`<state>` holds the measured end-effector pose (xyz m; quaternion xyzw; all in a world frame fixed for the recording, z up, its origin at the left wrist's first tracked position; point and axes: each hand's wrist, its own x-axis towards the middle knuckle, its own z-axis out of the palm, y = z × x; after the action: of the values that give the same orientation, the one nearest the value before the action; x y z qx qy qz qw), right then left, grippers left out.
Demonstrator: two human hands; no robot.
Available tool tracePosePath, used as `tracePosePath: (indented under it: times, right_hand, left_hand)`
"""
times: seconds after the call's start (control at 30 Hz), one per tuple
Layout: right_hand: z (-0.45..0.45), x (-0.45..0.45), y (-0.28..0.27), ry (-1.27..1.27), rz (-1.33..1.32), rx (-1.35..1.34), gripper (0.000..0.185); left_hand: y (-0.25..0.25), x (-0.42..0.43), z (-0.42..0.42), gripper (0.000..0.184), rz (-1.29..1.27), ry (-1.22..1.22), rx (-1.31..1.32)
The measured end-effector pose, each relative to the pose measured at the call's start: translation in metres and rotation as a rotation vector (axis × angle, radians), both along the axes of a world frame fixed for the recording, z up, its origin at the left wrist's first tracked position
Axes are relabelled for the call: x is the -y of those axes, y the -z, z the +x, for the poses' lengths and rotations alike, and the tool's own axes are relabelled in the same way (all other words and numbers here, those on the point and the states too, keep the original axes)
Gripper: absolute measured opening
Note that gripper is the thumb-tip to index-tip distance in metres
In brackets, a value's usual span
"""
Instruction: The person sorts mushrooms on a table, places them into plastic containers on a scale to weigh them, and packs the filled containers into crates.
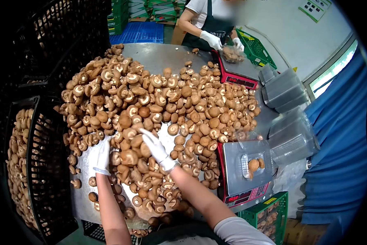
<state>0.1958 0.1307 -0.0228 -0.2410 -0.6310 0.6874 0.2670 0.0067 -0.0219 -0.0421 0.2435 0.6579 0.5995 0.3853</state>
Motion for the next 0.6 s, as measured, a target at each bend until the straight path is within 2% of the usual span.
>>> tracePosePath:
  times: [0.03, 0.07, 0.17, 0.23, 0.27, 0.3, 0.37, 0.43, 0.47, 0.53, 0.57, 0.6]
  right_hand:
    - [-0.009, 0.017, -0.007, -0.013, 0.09, 0.029, 0.044]
    - [-0.01, 0.03, -0.015, -0.045, 0.23, 0.14, 0.046]
    - [-0.006, 0.055, -0.029, -0.158, 0.472, 0.205, 0.048]
    - [0.013, 0.048, -0.037, -0.321, 0.644, 0.267, 0.048]
    - [0.023, 0.035, -0.055, -0.321, 0.724, 0.278, 0.046]
    - [0.033, 0.016, -0.068, -0.234, 0.779, 0.268, 0.045]
    - [0.062, -0.038, -0.074, 0.13, 0.911, 0.298, 0.044]
    - [0.097, -0.101, -0.056, 0.452, 1.1, 0.446, 0.042]
    - [0.116, -0.126, -0.043, 0.511, 1.161, 0.563, 0.042]
    - [0.144, -0.147, -0.03, 0.421, 0.917, 1.001, 0.041]
    - [0.16, -0.164, 0.0, 0.367, 1.023, 1.006, 0.037]
    - [0.157, -0.156, -0.003, 0.369, 1.006, 0.99, 0.032]
  left_hand:
    - [0.006, 0.011, 0.001, 0.059, -0.003, -0.003, -0.003]
    - [0.016, 0.025, 0.002, 0.058, -0.018, -0.078, -0.043]
    - [0.059, 0.064, 0.0, 0.056, -0.054, -0.297, -0.157]
    - [0.06, 0.071, 0.004, 0.055, -0.062, -0.389, -0.188]
    - [0.049, 0.073, 0.018, 0.051, -0.035, -0.424, -0.215]
    - [0.037, 0.075, 0.033, 0.047, -0.011, -0.466, -0.242]
    - [0.029, 0.078, 0.047, 0.042, 0.053, -0.514, -0.316]
    - [0.023, 0.077, 0.047, 0.04, 0.052, -0.495, -0.362]
    - [0.016, 0.075, 0.049, 0.04, 0.054, -0.485, -0.363]
    - [0.015, 0.073, 0.05, 0.04, 0.027, -0.509, -0.373]
    - [0.013, 0.072, 0.05, 0.039, -0.008, -0.502, -0.431]
    - [0.012, 0.07, 0.051, 0.038, -0.045, -0.493, -0.486]
